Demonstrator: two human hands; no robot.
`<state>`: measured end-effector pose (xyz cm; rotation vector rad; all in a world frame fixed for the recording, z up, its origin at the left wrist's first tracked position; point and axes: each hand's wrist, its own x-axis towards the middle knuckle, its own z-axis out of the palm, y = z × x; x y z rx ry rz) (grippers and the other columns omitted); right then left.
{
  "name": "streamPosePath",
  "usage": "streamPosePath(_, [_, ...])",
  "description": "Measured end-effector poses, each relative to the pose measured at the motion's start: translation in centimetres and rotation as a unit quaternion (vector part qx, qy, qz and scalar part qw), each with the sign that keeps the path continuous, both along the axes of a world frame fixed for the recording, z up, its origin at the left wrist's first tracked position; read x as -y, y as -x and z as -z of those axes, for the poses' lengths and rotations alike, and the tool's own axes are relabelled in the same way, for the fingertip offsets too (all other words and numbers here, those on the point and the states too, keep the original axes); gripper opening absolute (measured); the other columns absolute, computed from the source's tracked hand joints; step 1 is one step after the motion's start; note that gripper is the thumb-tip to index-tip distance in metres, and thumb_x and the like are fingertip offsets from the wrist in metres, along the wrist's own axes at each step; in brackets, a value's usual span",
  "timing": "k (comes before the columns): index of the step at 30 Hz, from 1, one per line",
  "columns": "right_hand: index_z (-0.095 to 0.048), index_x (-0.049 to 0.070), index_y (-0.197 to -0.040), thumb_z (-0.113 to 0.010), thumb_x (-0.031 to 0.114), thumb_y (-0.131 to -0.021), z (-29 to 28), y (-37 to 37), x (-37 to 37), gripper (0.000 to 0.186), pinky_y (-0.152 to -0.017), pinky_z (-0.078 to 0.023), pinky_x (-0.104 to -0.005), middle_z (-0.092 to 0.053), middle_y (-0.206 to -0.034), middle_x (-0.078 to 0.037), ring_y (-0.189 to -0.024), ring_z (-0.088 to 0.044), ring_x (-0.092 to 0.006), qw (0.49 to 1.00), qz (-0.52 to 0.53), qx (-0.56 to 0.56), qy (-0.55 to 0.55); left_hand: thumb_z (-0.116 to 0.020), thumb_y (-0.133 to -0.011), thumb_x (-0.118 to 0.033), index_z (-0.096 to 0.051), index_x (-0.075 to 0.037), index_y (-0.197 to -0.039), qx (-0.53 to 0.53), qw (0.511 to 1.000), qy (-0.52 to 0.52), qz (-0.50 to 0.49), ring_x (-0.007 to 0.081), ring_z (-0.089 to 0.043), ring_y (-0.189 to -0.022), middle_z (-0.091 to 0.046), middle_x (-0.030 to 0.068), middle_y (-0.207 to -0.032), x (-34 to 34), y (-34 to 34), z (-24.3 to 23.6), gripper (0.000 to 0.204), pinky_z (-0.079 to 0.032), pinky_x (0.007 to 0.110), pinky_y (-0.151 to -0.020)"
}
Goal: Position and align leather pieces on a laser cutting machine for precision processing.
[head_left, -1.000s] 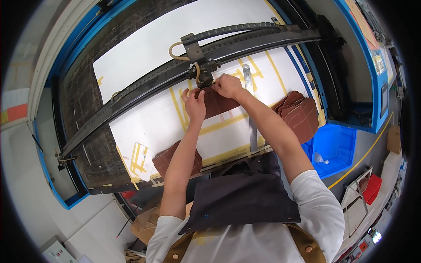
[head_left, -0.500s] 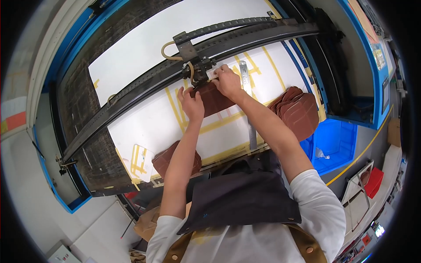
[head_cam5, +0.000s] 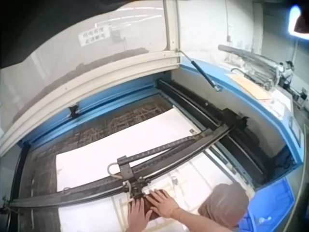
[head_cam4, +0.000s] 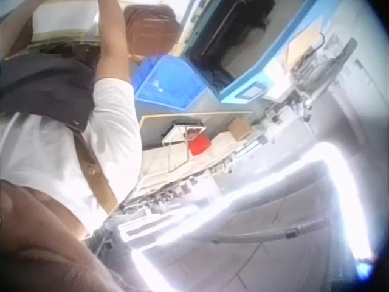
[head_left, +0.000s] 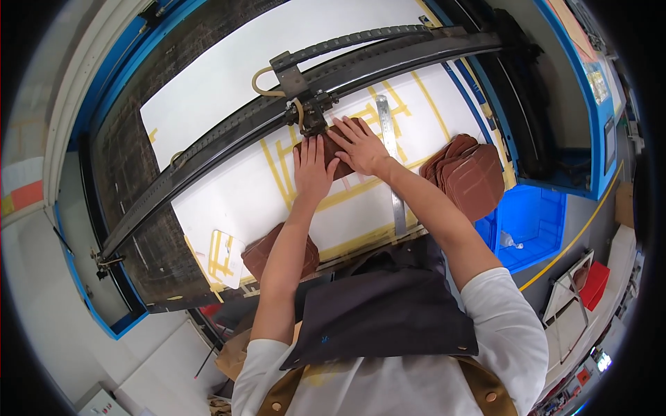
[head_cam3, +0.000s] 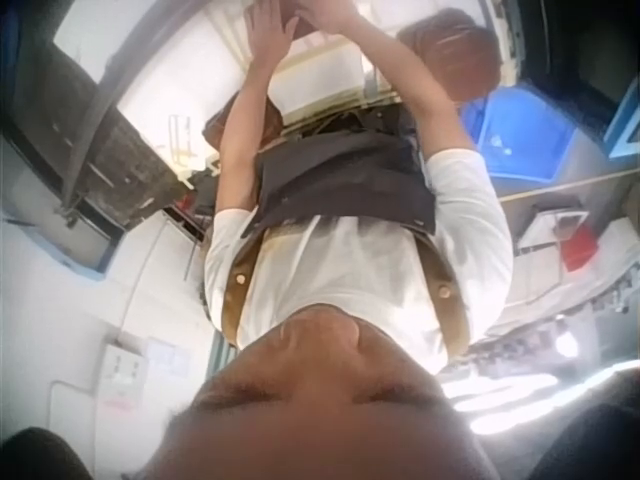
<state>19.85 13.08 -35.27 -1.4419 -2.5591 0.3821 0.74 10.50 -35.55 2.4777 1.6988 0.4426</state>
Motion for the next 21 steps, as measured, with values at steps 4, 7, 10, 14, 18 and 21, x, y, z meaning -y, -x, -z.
streamPosePath(4, [-0.047,0.011,-0.144,-0.057,0.028,-0.095,-1.2,-1.2,0.3,0.053,-0.115,-0.031,-0.0466,-0.039,-0.152,-0.015,-0.138,-0.039,-0.0349,0.994,0.034,-0.096,-0.045,-0.059,-0.096,-0.035,-0.045,-0.002,-0.145,0.014,1.000,-0.004,0.007,0.0340,-0.038,-0.141,-0.044,0.0166,-0.150,0.3,0.4,0.9,0.061,-0.027,0.052,-0.117])
streamPosePath(7, [-0.055,0.007,-0.132,-0.065,0.017,-0.087,-2.2,-2.7,2.6,0.048,-0.101,-0.045,-0.0466,-0.053,-0.133,-0.018,-0.120,-0.054,-0.0378,0.972,0.134,-0.195,0.002,-0.060,-0.096,-0.035,-0.045,-0.003,-0.145,0.023,0.999,0.000,0.043,0.0317,-0.037,-0.143,-0.042,0.0147,-0.152,1.2,0.8,0.6,0.061,-0.027,0.052,-0.118])
streamPosePath(10, [-0.056,0.002,-0.120,-0.069,0.010,-0.079,-3.8,-5.5,6.6,0.043,-0.085,-0.053,-0.0481,-0.058,-0.109,-0.021,-0.097,-0.062,-0.0402,0.941,0.297,-0.154,0.060,-0.058,-0.097,-0.035,-0.043,-0.004,-0.147,0.020,0.997,0.017,0.074,0.0316,-0.035,-0.144,-0.040,0.0148,-0.155,1.5,-0.7,-0.6,0.061,-0.027,0.051,-0.118])
streamPosePath(14, [-0.051,0.001,-0.123,-0.070,0.008,-0.076,-6.6,-5.6,11.7,0.052,-0.084,-0.052,-0.0505,-0.056,-0.108,-0.025,-0.097,-0.061,-0.0440,0.924,0.345,-0.103,0.129,-0.058,-0.097,-0.034,-0.043,-0.004,-0.147,0.007,0.998,0.014,0.067,0.0310,-0.036,-0.144,-0.040,0.0141,-0.155,1.5,-0.5,-0.3,0.059,-0.027,0.050,-0.118])
streamPosePath(18, [-0.045,0.000,-0.128,-0.068,0.004,-0.072,-3.9,-3.6,13.9,0.061,-0.080,-0.052,-0.0542,-0.054,-0.111,-0.029,-0.092,-0.061,-0.0485,0.906,0.379,-0.118,0.147,-0.058,-0.097,-0.030,-0.047,-0.004,-0.144,0.019,0.998,0.010,0.052,0.0303,-0.039,-0.142,-0.044,0.0134,-0.152,2.2,0.3,0.4,0.054,-0.030,0.049,-0.117])
streamPosePath(21, [-0.045,0.000,-0.129,-0.069,0.003,-0.071,-3.1,-3.4,14.3,0.062,-0.082,-0.052,-0.0537,-0.053,-0.112,-0.028,-0.094,-0.060,-0.0487,0.896,0.403,-0.128,0.139,-0.057,-0.097,-0.024,-0.051,-0.003,-0.140,0.046,0.998,0.019,0.041,0.0308,-0.040,-0.141,-0.047,0.0140,-0.149,3.5,0.2,0.0,0.048,-0.032,0.049,-0.116])
